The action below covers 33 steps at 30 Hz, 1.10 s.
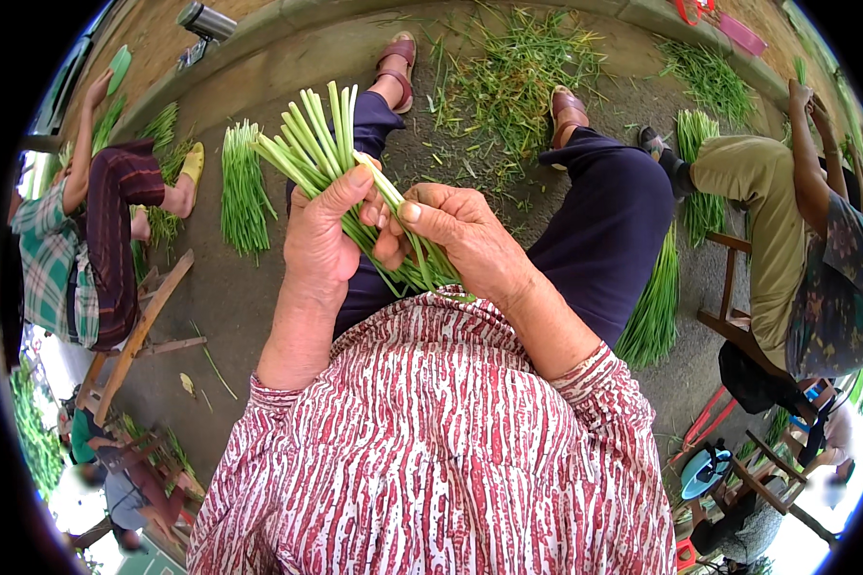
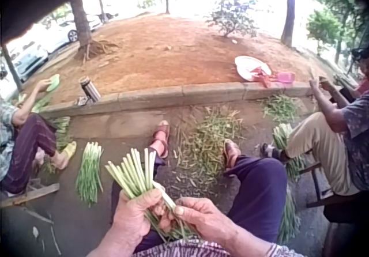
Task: The person picks up green stalks from the ground, bunches them together, and removes outer layers or roots by hand.
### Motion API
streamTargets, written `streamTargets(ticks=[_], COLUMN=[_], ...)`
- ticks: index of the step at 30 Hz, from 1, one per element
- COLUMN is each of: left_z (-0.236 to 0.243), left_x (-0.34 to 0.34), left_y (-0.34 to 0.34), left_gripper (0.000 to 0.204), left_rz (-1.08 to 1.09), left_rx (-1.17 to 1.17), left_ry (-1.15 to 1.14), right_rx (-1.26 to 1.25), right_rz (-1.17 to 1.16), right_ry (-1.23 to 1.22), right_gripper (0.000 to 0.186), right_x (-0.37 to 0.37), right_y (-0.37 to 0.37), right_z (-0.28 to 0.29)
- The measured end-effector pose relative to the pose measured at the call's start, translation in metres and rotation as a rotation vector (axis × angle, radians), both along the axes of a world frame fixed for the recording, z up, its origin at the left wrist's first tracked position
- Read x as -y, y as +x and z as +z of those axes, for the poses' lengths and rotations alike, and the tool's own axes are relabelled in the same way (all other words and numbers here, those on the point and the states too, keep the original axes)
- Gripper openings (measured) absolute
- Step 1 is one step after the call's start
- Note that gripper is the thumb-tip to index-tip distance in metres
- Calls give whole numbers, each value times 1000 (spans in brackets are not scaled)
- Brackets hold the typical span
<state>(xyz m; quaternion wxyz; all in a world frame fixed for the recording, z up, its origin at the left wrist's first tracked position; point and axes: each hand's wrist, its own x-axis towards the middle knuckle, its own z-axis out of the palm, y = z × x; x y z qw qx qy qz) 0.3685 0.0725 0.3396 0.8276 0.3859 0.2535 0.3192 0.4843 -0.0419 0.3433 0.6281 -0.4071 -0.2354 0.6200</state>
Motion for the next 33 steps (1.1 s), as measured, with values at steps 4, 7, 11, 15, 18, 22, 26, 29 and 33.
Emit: streamTargets(ticks=[4,7,11,15,18,22,26,29,33], left_z=[-1,0,-1,-1,-4,-6,-6,-6,-4], left_x=[-1,1,0,0,-1,-1,-1,-1,0], left_y=[-2,-1,-3,-2,-4,-3,-2,-2,-2], left_gripper=[19,14,15,15,19,19,16,15,14], left_rz=[-17,-6,-12,-8,-9,-1,8,-3,1], left_rx=[43,57,69,79,85,80,79,87,73], left_ry=[-12,-22,-15,-2,8,35,38,44,51], right_rx=[12,39,83,136,199,296,365,380,485], right_rz=[33,27,-27,-28,-29,-58,-68,-84,-109], right_ry=[-33,-31,-50,-49,-59,-43,-32,-16,6], right_gripper=[26,26,31,31,31,31,30,30,29], right_x=[1,1,-1,-1,-1,-2,-2,-2,-3], right_y=[1,1,-3,-3,-2,-3,-4,-5,-5], right_z=[0,-2,0,3,5,3,5,2,-3])
